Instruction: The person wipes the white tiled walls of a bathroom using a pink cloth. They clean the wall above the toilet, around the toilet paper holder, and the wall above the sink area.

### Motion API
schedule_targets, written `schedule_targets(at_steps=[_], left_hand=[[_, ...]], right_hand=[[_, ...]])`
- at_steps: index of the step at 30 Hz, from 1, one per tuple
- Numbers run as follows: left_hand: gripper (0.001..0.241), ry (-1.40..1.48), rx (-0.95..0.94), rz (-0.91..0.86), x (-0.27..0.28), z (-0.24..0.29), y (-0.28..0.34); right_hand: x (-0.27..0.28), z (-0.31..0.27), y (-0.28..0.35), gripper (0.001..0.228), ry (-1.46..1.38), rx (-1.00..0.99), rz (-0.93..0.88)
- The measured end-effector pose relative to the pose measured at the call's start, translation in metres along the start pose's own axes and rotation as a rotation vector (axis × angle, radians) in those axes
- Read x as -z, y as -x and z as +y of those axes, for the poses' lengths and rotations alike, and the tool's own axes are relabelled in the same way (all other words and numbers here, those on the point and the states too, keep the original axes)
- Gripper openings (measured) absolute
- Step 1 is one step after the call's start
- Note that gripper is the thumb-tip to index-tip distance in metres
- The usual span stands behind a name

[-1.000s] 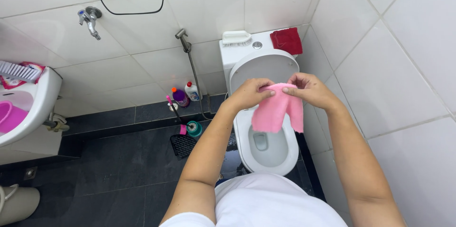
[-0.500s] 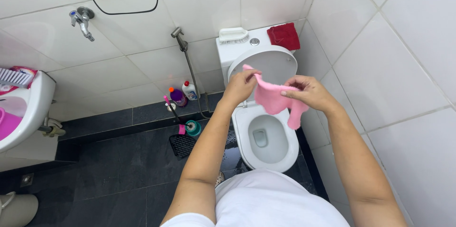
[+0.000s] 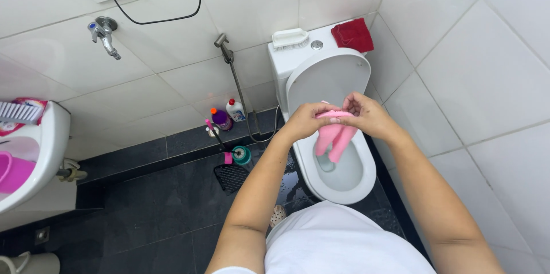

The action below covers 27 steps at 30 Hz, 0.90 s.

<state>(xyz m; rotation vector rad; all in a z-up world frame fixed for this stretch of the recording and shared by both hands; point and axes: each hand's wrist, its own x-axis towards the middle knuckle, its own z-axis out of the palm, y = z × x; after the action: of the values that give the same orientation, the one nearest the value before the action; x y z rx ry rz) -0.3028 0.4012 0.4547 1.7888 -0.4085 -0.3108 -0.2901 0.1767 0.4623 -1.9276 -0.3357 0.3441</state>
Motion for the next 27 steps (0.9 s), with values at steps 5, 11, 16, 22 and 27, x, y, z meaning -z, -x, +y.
schedule_targets(at_steps=[5, 11, 16, 22, 27], left_hand=[[0.027, -0.019, -0.049, 0.023, 0.024, -0.015, 0.015], [0.026, 0.019, -0.092, -0.015, 0.054, -0.028, 0.022], [0.023, 0.067, -0.087, -0.038, 0.068, -0.031, 0.017], [0.028, 0.095, -0.054, 0.010, 0.056, -0.034, 0.012], [0.054, 0.091, -0.070, 0.109, 0.034, -0.017, 0.008]], right_hand=[[-0.023, 0.003, 0.006, 0.040, 0.078, -0.216, -0.053], [-0.050, 0.062, 0.004, 0.041, 0.153, -0.277, 0.049], [-0.051, 0.106, 0.009, 0.026, -0.194, -0.284, 0.132], [-0.049, 0.073, 0.029, 0.018, 0.160, 0.029, 0.318], [-0.037, 0.025, 0.041, 0.022, 0.372, 0.188, 0.432]])
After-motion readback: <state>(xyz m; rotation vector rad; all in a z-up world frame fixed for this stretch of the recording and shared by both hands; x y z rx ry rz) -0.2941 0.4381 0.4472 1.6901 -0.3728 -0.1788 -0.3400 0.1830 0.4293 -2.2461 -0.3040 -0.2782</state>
